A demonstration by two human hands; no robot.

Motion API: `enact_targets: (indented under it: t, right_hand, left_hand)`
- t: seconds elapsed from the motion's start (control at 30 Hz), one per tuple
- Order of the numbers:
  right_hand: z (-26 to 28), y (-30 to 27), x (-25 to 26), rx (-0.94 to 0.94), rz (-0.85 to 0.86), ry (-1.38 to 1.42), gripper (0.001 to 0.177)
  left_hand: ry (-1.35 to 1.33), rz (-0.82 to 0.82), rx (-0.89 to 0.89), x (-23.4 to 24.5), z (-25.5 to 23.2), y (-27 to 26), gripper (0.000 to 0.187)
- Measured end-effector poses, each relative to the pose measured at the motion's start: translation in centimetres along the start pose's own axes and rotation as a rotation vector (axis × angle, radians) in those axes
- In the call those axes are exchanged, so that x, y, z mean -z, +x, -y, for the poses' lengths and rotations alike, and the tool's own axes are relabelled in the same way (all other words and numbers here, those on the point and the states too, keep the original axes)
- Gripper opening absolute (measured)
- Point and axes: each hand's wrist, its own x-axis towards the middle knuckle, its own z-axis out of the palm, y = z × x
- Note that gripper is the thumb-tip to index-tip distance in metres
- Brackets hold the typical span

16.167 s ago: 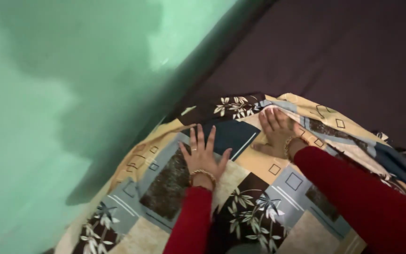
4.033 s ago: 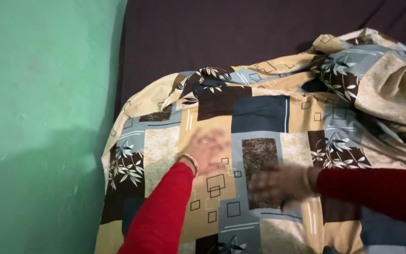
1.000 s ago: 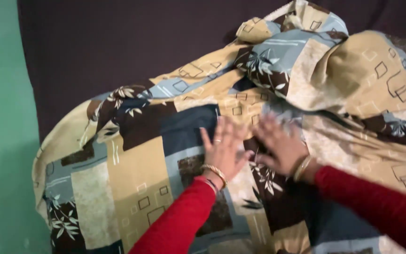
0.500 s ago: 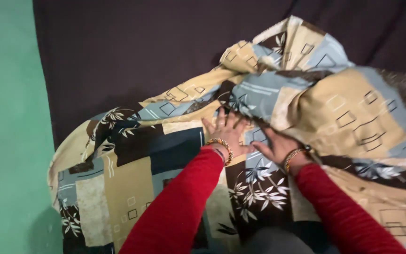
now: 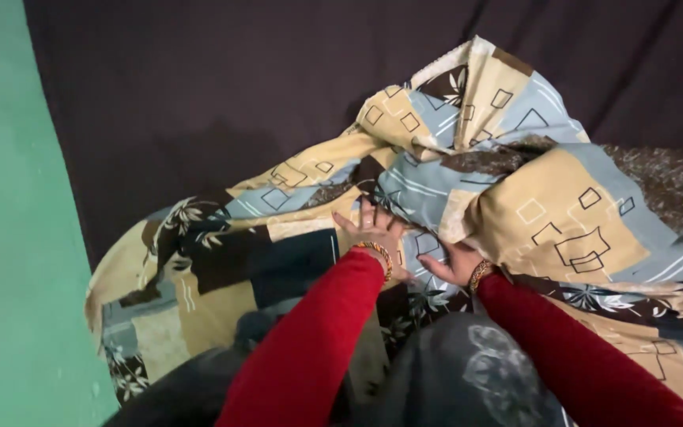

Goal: The person smooths a patterned bedsheet over a bed and folds it into layers by hand.

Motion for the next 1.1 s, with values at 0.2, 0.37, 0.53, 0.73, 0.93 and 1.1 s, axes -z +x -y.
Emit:
enact_targets:
  t: [0.2, 0.37, 0.53, 0.73, 0.93, 1.1]
  right_hand:
    - [-0.9, 0.0, -0.7, -0.167, 0.252, 0.16, 0.085]
    - [-0.9, -1.1, -1.7, 0.178, -0.006, 0.077, 0.083]
    - [-2.3, -1.4, -3.4, -0.218, 0.259, 0.129, 0.087]
    - [2.0, 1.3, 0.6, -0.333, 0.311, 0.055, 0.079]
    - [12.8, 2.4, 6.7, -0.475, 0.008, -0.207, 0.043]
    - [13.3, -1.9, 11.4, -0.147, -0.74, -0.277, 0.011]
  left_hand:
    - [0.072, 0.132, -0.025, 0.5, -0.1, 1.2, 0.125]
    - [0.01, -0.008, -0.054, -0.3, 0.1, 0.7, 0.121]
    - [0.083, 0.059, -0.052, 0.3, -0.1, 0.4, 0.124]
    - [0.168, 0.051, -0.021, 0.9, -0.7, -0.7, 0.139]
    - [0.535, -0.119, -0.35, 1.5, -1.2, 1.8, 0.064]
    - [0.422, -0.479, -0.764, 5.3, -6.9, -0.2, 0.022]
